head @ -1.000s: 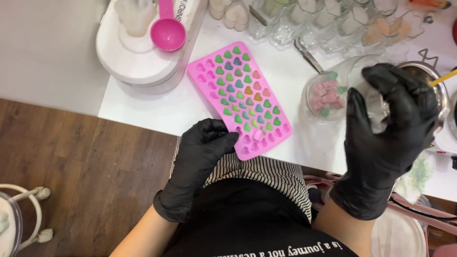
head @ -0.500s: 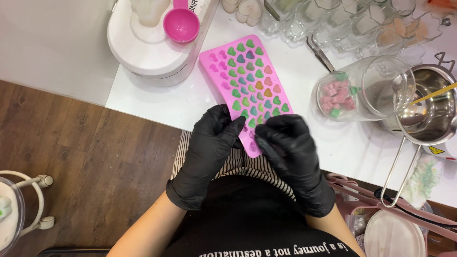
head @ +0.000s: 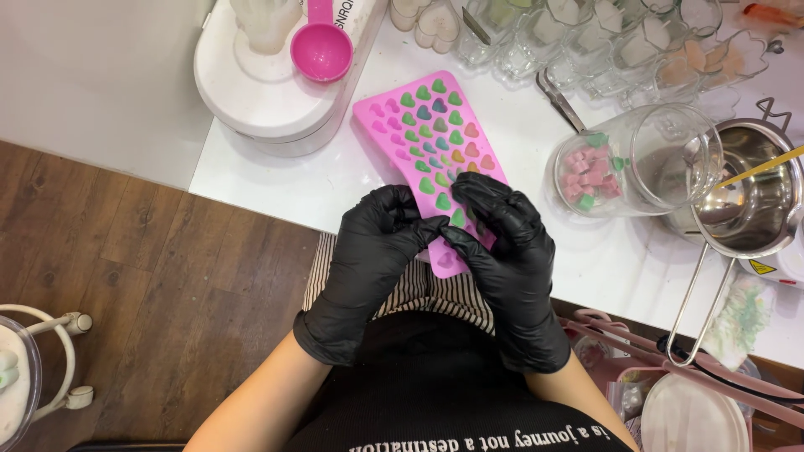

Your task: The person, wearing black gloves, removes heart-shaped wax melts from a pink silicone mold and places them into a glass jar.

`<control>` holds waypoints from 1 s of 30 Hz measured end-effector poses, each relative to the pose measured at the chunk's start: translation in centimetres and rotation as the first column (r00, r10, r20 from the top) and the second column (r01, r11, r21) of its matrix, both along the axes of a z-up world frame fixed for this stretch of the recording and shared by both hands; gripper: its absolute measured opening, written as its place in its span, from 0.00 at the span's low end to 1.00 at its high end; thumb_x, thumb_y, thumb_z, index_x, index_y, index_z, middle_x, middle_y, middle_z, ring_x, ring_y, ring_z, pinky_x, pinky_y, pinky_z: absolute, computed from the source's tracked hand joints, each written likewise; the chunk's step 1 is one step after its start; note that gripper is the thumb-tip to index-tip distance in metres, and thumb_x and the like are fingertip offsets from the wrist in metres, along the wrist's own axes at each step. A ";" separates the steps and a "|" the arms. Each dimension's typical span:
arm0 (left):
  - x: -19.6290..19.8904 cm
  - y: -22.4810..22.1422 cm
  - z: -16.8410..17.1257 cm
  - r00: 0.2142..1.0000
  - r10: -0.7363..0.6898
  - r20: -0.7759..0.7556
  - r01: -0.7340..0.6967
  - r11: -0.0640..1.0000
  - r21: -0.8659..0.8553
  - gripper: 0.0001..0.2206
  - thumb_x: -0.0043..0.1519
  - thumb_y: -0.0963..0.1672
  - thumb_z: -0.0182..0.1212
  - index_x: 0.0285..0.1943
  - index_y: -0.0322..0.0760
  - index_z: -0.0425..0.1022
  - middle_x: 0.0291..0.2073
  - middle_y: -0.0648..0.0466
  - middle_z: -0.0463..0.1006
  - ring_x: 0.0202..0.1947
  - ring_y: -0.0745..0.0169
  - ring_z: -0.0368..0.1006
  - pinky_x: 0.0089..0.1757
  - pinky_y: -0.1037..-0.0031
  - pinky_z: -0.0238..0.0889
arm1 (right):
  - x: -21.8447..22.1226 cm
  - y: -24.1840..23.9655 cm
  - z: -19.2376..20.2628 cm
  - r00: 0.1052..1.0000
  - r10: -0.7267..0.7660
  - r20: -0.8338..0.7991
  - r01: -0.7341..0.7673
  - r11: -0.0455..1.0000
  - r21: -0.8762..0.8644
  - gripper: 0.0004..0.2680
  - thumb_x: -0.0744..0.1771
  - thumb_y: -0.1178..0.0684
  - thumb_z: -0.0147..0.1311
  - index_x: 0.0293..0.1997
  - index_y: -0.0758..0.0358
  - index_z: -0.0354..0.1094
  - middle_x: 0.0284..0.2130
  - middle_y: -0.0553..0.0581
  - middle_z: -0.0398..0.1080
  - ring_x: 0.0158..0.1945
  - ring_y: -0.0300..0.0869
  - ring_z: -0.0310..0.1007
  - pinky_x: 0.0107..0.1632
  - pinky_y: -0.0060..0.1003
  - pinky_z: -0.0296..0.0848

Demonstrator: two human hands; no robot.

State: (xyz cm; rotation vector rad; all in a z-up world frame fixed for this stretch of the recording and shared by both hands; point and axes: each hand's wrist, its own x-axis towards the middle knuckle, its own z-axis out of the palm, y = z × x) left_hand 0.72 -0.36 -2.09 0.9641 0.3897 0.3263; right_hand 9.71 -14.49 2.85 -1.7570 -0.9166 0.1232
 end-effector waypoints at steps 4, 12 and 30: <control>0.5 -0.5 0.2 0.988 0.064 -0.141 -0.055 0.996 0.069 0.12 0.58 0.35 0.69 0.51 0.26 0.77 0.39 0.52 0.82 0.37 0.69 0.77 0.39 0.76 0.73 | 0.1 -0.1 -0.8 0.999 -0.006 0.048 0.004 1.000 0.030 0.18 0.64 0.66 0.66 0.61 0.67 0.69 0.59 0.59 0.72 0.65 0.47 0.73 0.68 0.40 0.73; 1.3 -1.6 -0.3 0.994 0.069 0.088 -0.076 0.994 0.083 0.10 0.63 0.34 0.63 0.49 0.32 0.70 0.41 0.56 0.77 0.44 0.71 0.74 0.47 0.77 0.70 | 0.3 -0.3 -0.4 0.992 -0.097 -0.083 0.095 0.995 -0.028 0.18 0.64 0.66 0.66 0.60 0.64 0.71 0.57 0.58 0.74 0.59 0.41 0.74 0.55 0.31 0.74; 2.2 -1.7 0.7 0.997 -0.067 0.037 0.061 0.989 0.138 0.12 0.63 0.33 0.61 0.51 0.35 0.66 0.41 0.58 0.75 0.44 0.73 0.72 0.45 0.80 0.67 | 1.2 -1.6 -0.8 0.883 0.073 -0.463 0.072 0.955 0.286 0.14 0.68 0.66 0.56 0.62 0.71 0.67 0.61 0.65 0.71 0.66 0.49 0.70 0.71 0.44 0.65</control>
